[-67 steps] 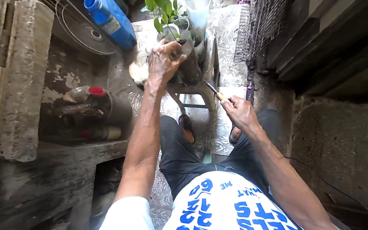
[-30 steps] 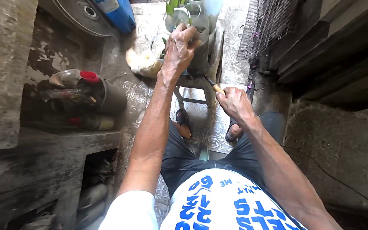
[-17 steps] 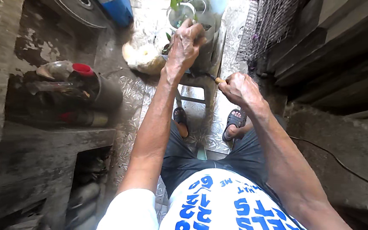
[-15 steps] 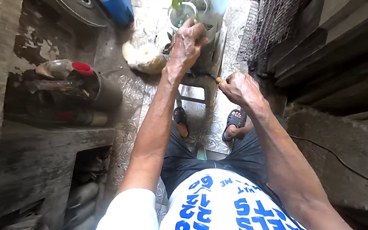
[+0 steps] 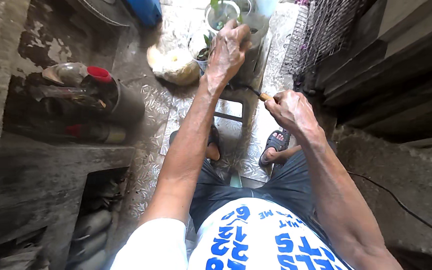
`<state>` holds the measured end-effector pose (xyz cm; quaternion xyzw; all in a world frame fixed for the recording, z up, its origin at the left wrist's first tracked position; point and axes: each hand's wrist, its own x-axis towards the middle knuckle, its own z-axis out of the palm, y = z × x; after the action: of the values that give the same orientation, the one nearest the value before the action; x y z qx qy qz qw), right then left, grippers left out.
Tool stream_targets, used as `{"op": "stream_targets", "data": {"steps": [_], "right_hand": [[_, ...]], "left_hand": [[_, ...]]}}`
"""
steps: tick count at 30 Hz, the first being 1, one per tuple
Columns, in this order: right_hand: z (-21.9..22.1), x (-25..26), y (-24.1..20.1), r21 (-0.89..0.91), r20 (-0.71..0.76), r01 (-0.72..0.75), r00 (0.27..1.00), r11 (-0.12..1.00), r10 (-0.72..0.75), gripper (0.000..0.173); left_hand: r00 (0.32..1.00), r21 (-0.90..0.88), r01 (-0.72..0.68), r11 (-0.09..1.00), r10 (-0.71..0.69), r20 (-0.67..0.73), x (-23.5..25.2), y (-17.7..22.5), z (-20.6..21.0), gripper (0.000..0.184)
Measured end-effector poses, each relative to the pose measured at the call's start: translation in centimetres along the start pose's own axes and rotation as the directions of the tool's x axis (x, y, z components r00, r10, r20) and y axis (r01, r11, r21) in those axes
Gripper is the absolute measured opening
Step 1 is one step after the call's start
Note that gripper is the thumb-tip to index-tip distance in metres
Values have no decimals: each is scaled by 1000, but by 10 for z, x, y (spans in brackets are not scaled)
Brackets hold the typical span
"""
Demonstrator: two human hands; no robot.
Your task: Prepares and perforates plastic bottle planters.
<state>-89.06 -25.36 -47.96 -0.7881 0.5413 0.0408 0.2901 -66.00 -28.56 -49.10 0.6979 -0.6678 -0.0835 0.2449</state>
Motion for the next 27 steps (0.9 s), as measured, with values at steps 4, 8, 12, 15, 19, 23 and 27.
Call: {"op": "stream_targets", "data": {"steps": [4, 8, 12, 15, 19, 23, 27], "right_hand": [[-7, -4, 5, 27, -40, 25, 999, 999, -24, 46], [-6, 0, 3, 46, -55, 35, 998, 998, -32, 46], [-8, 2, 6, 54, -56, 51, 997, 997, -48, 45], [-9, 2, 4, 44, -61, 54, 997, 998, -51, 45], [-11, 5, 5, 49, -49, 41, 998, 998, -38, 45], [-15, 8, 3, 32, -19, 39, 999, 999, -38, 46], [-21, 12, -7, -31, 12, 23, 1000, 999, -23, 44]], "left_hand": [[1000, -5, -4, 1000, 4, -7, 1, 0, 0, 21], [1000, -8, 1, 1000, -1, 3, 2, -1, 0, 22], [1000, -12, 0, 1000, 0, 4, 3, -1, 1, 23], [1000, -14, 7, 1000, -6, 8, 2, -1, 0, 23], [1000, -13, 9, 1000, -9, 15, 3, 0, -1, 23], [1000, -23, 5, 1000, -4, 24, 3, -1, -1, 23], [1000, -43, 2, 999, -1, 22, 2, -1, -2, 22]]}}
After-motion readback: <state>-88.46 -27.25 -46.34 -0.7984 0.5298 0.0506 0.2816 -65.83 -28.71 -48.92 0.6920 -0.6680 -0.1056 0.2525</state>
